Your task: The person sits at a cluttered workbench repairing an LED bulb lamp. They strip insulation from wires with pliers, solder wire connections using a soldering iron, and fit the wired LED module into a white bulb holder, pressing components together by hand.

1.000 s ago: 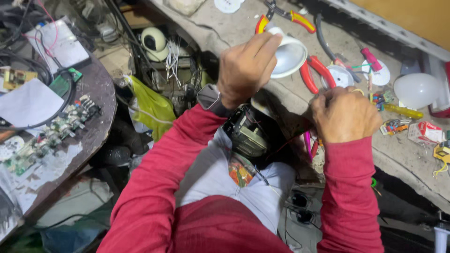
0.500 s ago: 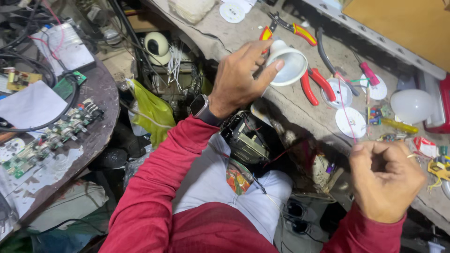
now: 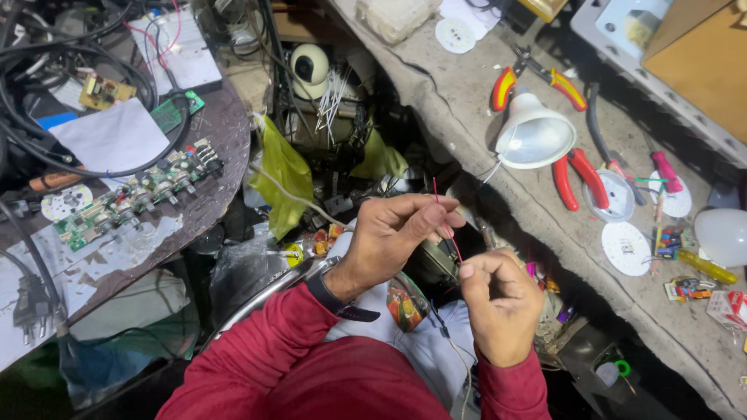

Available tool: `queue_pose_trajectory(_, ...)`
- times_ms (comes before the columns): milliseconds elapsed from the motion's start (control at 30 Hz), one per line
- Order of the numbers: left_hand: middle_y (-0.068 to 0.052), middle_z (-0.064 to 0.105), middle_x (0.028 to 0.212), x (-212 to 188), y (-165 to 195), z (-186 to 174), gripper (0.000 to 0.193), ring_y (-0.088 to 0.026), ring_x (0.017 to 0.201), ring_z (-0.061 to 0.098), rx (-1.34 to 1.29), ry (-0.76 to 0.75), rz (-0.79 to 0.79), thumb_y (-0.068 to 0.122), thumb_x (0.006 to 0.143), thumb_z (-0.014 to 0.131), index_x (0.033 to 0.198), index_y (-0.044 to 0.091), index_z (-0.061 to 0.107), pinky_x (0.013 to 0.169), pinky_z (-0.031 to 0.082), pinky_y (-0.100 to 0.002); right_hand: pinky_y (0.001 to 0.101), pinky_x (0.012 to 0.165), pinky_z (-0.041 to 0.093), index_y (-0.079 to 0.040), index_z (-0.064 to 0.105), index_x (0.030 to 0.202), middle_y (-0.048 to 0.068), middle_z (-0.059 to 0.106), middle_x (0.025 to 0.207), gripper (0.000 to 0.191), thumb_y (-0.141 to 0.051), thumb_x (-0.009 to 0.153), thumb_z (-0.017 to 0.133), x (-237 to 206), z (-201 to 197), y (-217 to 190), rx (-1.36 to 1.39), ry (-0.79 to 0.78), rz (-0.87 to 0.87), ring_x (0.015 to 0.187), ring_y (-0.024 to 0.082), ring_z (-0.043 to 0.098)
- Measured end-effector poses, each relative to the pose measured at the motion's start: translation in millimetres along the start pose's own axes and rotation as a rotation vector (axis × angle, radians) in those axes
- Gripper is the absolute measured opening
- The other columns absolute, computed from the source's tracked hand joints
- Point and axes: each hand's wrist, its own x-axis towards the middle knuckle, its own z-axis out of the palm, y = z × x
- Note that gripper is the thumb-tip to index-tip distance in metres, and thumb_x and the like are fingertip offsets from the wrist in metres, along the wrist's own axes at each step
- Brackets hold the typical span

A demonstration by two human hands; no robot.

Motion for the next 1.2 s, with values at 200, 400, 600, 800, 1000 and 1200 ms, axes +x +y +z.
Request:
queue_pose_trajectory(200,-0.009,0.077,0.095,-1,-7,-19,0.029,-0.009,0.082,0.070,-0.017,0.071,-0.137,0.023,0.106,0.066,0.113,-0.005,0.075,0.075,0.058,-0.025,0.0205,0.068,0.035,-0.001,0.067,0.092,-0.005,0.056,0.085,0.008,-0.007,0.098,0.065,-2,21,23,0.284,-0.151,0.247,0.076,0.003,0.045)
queue_pose_trajectory(400,-0.008,0.075,0.092,4,-4,-18,0.028,-0.009,0.080,0.068,-0.091,0.064,-0.132,0.022,0.106,0.068,0.112,-0.005,0.074,0.073,0.057,-0.025,0.0207,0.055,0.027,-0.003,0.068,0.088,-0.007,0.052,0.073,0.010,-0.009,0.096,0.065,-3,32,35,0.425,-0.152,0.460,0.061,0.002,0.038)
queue_pose_trajectory(600,-0.020,0.069,0.114,4,40,-11,0.038,-0.029,0.102,0.066,0.721,0.216,0.280,0.015,0.093,0.069,0.120,-0.012,0.061,0.090,0.054,-0.037,0.0212,0.057,0.029,-0.004,0.066,0.094,-0.007,0.051,0.076,0.011,-0.013,0.100,0.064,0,29,28,0.358,-0.175,0.424,0.065,0.003,0.039)
queue_pose_trajectory(800,-0.010,0.068,0.116,-32,56,-20,0.028,-0.028,0.119,0.063,1.379,-0.357,0.610,0.016,0.090,0.064,0.115,0.004,0.066,0.112,0.041,-0.057,0.0312,0.062,0.049,-0.003,0.068,0.097,0.006,0.062,0.081,0.008,-0.009,0.095,0.065,6,23,17,-0.304,-0.272,-0.038,0.070,0.019,0.063)
queue_pose_trajectory(1000,-0.007,0.067,0.086,-54,34,-39,0.028,-0.027,0.086,0.066,1.242,-0.394,0.258,0.007,0.081,0.068,0.109,0.004,0.069,0.081,0.052,-0.045,0.0320,0.062,0.051,-0.005,0.070,0.089,0.007,0.066,0.079,0.008,-0.013,0.091,0.071,3,34,18,-0.237,-0.354,0.009,0.067,0.022,0.066)
queue_pose_trajectory(1200,-0.010,0.067,0.081,-67,28,-35,0.015,-0.029,0.078,0.067,1.098,-0.226,0.161,0.007,0.085,0.072,0.099,0.003,0.069,0.064,0.052,-0.041,0.0315,0.064,0.052,-0.004,0.070,0.091,0.008,0.066,0.081,0.009,-0.013,0.093,0.070,0,37,23,-0.259,-0.303,-0.034,0.070,0.022,0.067)
